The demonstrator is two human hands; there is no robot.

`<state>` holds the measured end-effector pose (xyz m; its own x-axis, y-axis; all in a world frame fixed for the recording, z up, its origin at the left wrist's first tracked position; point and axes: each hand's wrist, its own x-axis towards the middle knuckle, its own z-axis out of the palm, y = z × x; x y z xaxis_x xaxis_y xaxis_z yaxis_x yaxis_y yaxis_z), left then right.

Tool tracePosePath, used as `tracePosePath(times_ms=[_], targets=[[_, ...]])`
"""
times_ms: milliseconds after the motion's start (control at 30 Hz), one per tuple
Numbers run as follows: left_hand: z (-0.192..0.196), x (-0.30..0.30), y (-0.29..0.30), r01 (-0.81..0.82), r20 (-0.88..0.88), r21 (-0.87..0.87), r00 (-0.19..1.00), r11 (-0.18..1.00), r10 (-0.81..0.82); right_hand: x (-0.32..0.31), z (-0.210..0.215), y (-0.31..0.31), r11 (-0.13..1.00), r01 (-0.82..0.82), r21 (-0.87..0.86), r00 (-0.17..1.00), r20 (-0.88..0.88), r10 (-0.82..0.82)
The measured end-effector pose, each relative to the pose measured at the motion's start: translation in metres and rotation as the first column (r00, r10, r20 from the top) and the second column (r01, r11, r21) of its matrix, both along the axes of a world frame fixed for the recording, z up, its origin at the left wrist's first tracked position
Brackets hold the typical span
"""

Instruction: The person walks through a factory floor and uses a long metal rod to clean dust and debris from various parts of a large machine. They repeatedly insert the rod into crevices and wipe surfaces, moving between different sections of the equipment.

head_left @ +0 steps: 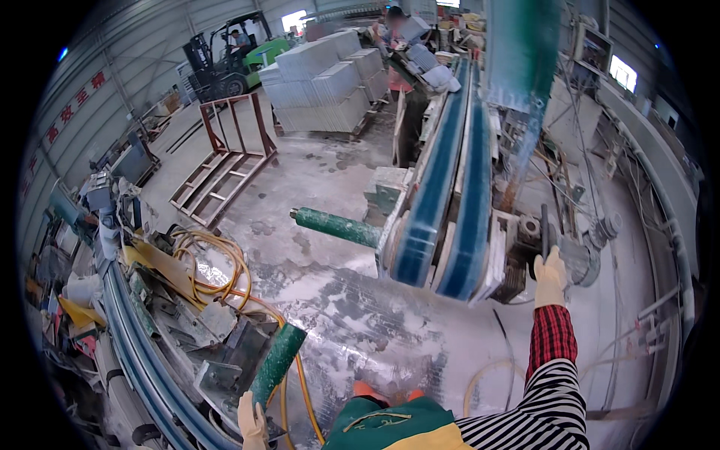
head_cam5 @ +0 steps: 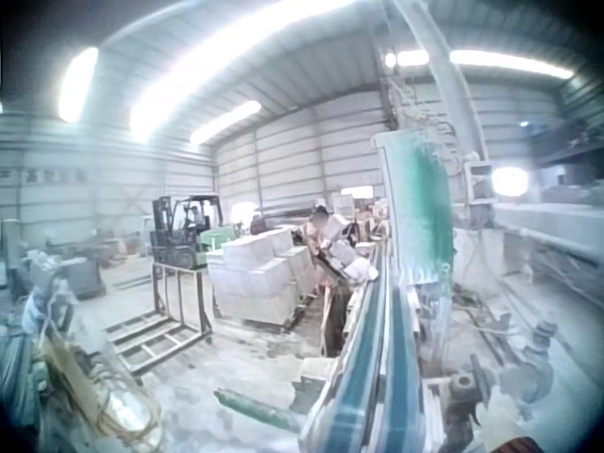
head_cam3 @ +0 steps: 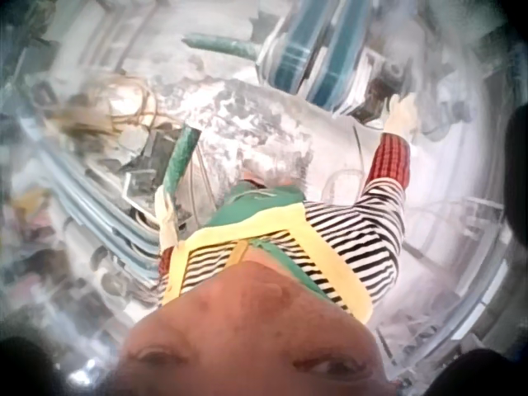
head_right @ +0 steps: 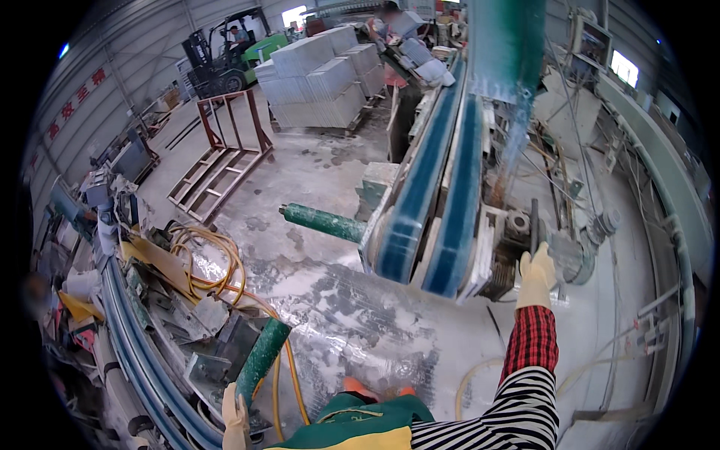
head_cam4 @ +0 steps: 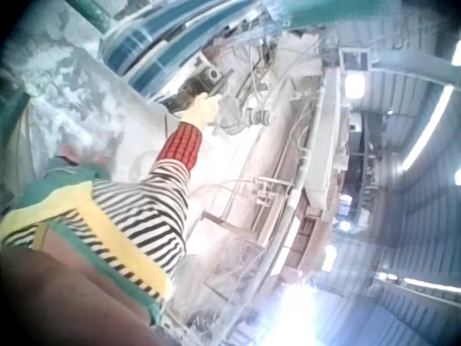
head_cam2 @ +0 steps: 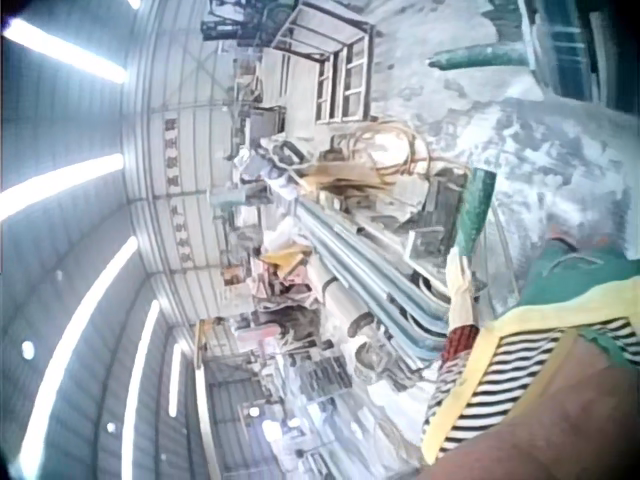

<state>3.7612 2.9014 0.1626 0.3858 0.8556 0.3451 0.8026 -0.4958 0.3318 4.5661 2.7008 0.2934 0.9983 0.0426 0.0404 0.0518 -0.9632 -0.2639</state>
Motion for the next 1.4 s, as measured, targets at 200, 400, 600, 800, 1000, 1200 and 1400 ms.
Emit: tracePosePath(times_ms=[200, 400, 600, 800, 1000, 1200, 1400], targets=[[-0.041, 0.043, 0.077, -0.086, 0.338, -0.186, 0.930, 0.979, 0.146, 0.053, -0.062, 0.006, 0.999, -0.040, -0.018, 0.997, -0.060, 0.039], [-0.029, 0.129, 0.198, -0.003, 0.503, -0.330, 0.846, 0.944, 0.179, 0.013, -0.061, 0.033, 0.100, 0.346, 0.933, 0.909, -0.360, 0.210], [-0.083, 0.179, 0.251, 0.154, 0.543, -0.634, 0.786, 0.758, 0.295, -0.109, -0.023, 0.156, 0.321, 0.115, 0.940, 0.789, -0.283, 0.546], [-0.135, 0.177, 0.244, -0.091, 0.008, -0.941, 0.957, 0.325, 0.291, -0.172, 0.002, 0.343, 0.630, -0.095, 0.770, 0.124, -0.619, 0.775], [-0.131, 0.180, 0.227, -0.068, 0.014, -0.779, 0.992, 0.623, 0.127, -0.239, 0.003, 0.480, 0.519, -0.337, 0.786, -0.365, -0.617, 0.697], [-0.128, 0.176, 0.225, -0.237, -0.105, -0.896, 0.935, 0.376, 0.338, -0.277, -0.045, 0.530, 0.468, -0.258, 0.845, -0.518, -0.530, 0.671], [-0.169, 0.141, 0.263, -0.373, -0.149, -0.803, 0.881, 0.465, 0.449, -0.225, -0.066, 0.538, 0.594, -0.442, 0.672, -0.369, -0.740, 0.563]])
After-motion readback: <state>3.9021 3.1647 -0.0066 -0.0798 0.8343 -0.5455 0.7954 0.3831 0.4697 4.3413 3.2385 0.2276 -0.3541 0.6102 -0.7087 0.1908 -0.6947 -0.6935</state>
